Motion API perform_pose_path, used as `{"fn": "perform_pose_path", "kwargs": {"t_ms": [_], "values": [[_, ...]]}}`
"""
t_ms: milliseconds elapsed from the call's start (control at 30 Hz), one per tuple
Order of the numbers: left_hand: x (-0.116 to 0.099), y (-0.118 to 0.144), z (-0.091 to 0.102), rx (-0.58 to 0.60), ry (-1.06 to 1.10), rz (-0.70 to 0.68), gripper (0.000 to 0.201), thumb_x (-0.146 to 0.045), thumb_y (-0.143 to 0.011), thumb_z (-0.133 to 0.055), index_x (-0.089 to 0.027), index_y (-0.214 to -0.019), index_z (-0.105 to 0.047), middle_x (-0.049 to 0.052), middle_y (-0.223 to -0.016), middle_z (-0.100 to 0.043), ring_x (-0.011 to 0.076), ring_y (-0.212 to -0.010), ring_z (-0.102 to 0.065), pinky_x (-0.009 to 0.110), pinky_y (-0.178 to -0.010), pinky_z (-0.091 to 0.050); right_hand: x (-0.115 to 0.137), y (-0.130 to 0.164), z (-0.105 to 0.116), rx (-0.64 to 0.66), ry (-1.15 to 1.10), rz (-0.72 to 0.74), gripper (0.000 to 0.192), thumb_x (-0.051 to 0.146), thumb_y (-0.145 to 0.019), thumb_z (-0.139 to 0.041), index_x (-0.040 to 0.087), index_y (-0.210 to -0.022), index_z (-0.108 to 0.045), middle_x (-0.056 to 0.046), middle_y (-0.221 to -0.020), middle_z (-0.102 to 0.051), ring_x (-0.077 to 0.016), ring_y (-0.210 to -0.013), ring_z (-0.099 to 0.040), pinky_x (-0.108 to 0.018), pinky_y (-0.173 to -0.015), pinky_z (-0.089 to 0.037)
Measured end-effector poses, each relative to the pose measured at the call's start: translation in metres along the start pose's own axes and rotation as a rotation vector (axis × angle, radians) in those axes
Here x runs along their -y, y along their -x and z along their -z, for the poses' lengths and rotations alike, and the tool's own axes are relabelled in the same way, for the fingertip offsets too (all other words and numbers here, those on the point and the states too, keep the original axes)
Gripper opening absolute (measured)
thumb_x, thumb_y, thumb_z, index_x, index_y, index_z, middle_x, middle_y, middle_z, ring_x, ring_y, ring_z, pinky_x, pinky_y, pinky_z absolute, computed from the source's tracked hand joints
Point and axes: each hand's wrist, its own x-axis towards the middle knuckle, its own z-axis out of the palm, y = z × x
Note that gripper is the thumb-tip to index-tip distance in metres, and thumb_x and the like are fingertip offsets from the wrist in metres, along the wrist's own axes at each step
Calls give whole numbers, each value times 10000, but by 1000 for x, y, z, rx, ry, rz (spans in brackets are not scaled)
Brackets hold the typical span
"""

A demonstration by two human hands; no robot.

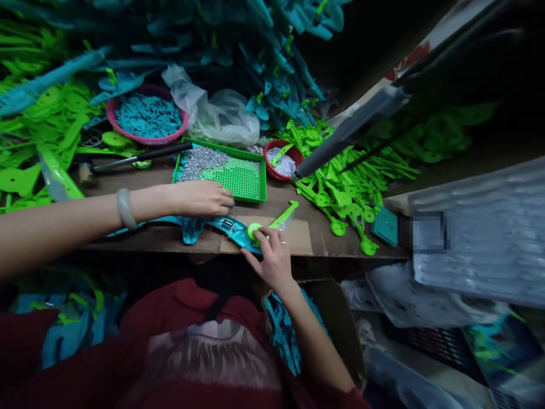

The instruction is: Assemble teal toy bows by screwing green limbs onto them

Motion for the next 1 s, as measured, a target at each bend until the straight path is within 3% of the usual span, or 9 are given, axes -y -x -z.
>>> {"fn": "perform_pose_path", "kwargs": {"t_ms": [100,267,400,533,600,667,800,867,1000], "values": [[-12,23,20,172,73,-20,56,-188,-872,-607,-207,-836,-645,33,-824,-694,171,-735,-642,256,-642,-445,-13,2,3,15,51,48,379,355,-902,-598,135,-1210,-590,-180,-1165,-622,-316,-1091,-540,-499,-938,-472],[-33,68,20,45,310,319,103,-240,-927,-533,-206,-934,-630,14,-852,-703,164,-764,-670,231,-673,-465,-20,-16,25,99,-13,80,301,357,-911,-588,148,-1124,-624,-159,-1086,-641,-309,-1033,-551,-481,-861,-498],[-53,72,2,-135,165,635,277,-266,-937,-521,-173,-1196,-555,75,-925,-737,219,-798,-711,275,-691,-500,16,-53,34,19,-168,91,217,339,-942,-539,160,-1030,-626,-122,-985,-617,-254,-952,-581,-404,-817,-506],[-70,67,6,-50,-71,845,304,-295,-941,-508,-138,-1201,-519,131,-838,-731,297,-718,-719,320,-596,-501,58,-97,22,271,-117,212,414,349,-884,-622,135,-1230,-542,-163,-1178,-557,-244,-869,-621,-333,-646,-483],[-73,71,13,-29,130,843,213,-304,-944,-500,-166,-1102,-538,101,-804,-731,266,-664,-714,310,-586,-509,63,-117,12,419,-76,235,334,225,-902,-561,130,-1221,-544,-171,-1195,-553,-214,-793,-616,-312,-615,-449],[-72,79,18,-2,590,763,182,-360,-953,-492,-189,-998,-537,54,-761,-730,209,-604,-701,279,-577,-520,56,-132,4,501,-115,239,220,103,-910,-459,126,-1072,-606,-135,-1075,-598,-184,-771,-603,-298,-662,-447],[-69,94,9,-45,1219,571,251,-383,-941,-528,-158,-1051,-553,101,-893,-758,205,-788,-742,284,-675,-567,33,-149,3,526,-289,297,255,11,-863,-444,135,-1000,-620,-77,-1001,-622,-160,-922,-598,-275,-822,-470],[-69,99,-4,-176,1094,554,273,-333,-962,-500,-150,-1155,-560,122,-1009,-754,215,-924,-734,312,-770,-575,25,-150,9,563,-386,376,323,2,-823,-486,142,-1085,-614,-81,-1084,-608,-168,-996,-576,-305,-889,-472],[-72,105,-21,-350,348,543,269,-285,-997,-447,-172,-1167,-622,99,-1072,-735,214,-920,-720,323,-784,-574,17,-147,25,629,-380,506,258,84,-849,-542,169,-1056,-670,-86,-1099,-605,-222,-1055,-514,-433,-1001,-415]]}}
